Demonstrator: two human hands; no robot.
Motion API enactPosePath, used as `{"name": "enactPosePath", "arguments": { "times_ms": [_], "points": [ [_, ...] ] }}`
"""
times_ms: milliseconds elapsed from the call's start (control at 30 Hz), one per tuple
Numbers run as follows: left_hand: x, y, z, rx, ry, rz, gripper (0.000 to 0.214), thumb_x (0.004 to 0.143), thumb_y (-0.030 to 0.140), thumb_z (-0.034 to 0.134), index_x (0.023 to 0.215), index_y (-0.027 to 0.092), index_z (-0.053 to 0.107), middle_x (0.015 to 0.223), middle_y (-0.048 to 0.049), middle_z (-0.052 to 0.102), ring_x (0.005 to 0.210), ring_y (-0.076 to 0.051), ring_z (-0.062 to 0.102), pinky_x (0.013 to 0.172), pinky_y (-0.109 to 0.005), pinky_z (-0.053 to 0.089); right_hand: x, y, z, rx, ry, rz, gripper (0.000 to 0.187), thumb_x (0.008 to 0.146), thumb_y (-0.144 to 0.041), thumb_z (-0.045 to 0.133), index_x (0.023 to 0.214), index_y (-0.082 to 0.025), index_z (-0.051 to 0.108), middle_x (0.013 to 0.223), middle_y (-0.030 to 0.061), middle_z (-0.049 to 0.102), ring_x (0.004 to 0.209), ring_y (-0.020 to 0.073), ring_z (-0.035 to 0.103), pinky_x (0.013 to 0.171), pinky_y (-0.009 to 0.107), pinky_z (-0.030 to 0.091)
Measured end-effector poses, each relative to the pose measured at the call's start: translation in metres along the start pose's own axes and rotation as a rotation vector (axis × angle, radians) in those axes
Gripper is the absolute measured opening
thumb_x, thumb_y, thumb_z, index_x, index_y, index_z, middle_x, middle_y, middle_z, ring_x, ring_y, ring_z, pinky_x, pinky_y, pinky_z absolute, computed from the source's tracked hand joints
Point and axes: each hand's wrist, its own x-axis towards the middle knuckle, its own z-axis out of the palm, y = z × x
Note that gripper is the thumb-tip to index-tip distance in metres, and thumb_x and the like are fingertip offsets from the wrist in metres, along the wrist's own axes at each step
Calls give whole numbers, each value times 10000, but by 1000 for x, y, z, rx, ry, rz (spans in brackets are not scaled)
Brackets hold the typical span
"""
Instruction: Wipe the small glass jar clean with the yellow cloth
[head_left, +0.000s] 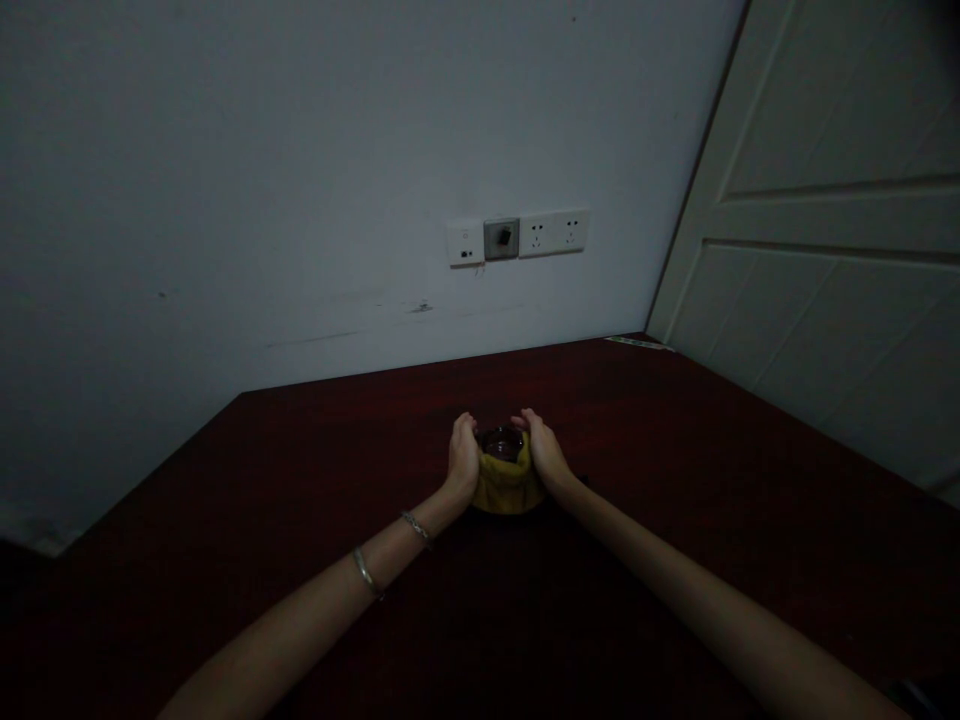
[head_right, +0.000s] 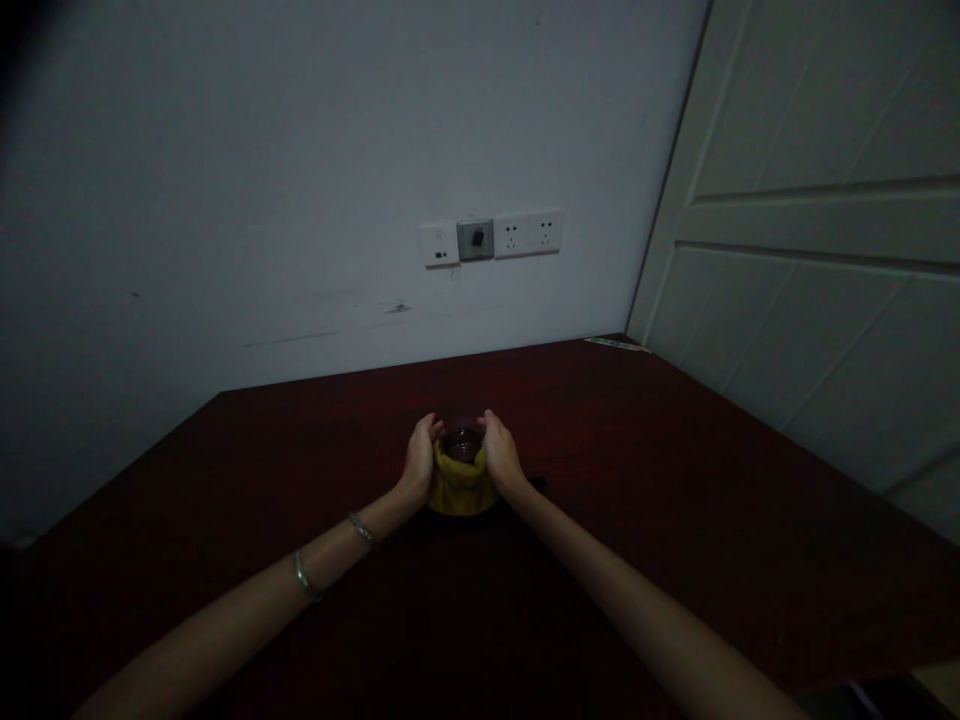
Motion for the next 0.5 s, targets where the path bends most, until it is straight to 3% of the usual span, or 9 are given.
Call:
{"name": "enactPosePath", "arguments": {
  "times_ms": [167,267,400,500],
  "points": [
    [-11,12,-22,69,0,16,323,837,332,431,1074,180,589,1044,-100,655,931,-197,617,895,-330,451,-6,-8,-24,28,-27,59,413,790,-378,472,1095,-165,650,1090,112,699,1000,246,647,891,365,485],
    [-20,22,-38,144,-67,89,244,790,282,449,907,178,636,912,-75,670,861,-198,611,844,-316,453,-13,-12,-41,32,-73,89,499,676,-233,592,1170,-161,601,1013,109,719,872,238,680,824,372,519],
    [-35,38,-57,311,-251,205,239,788,323,468,690,197,646,737,-48,654,756,-200,588,762,-301,448,-24,-15,-55,6,-154,75,548,559,-108,650,1100,-189,632,919,60,730,801,217,680,806,372,524],
    [-48,52,-70,555,-424,407,274,813,399,503,678,214,653,699,-40,638,742,-204,566,809,-336,434,-34,-18,-61,-43,-288,14,520,554,-145,687,1069,-196,640,858,25,720,774,195,669,768,355,522]
  ]
}}
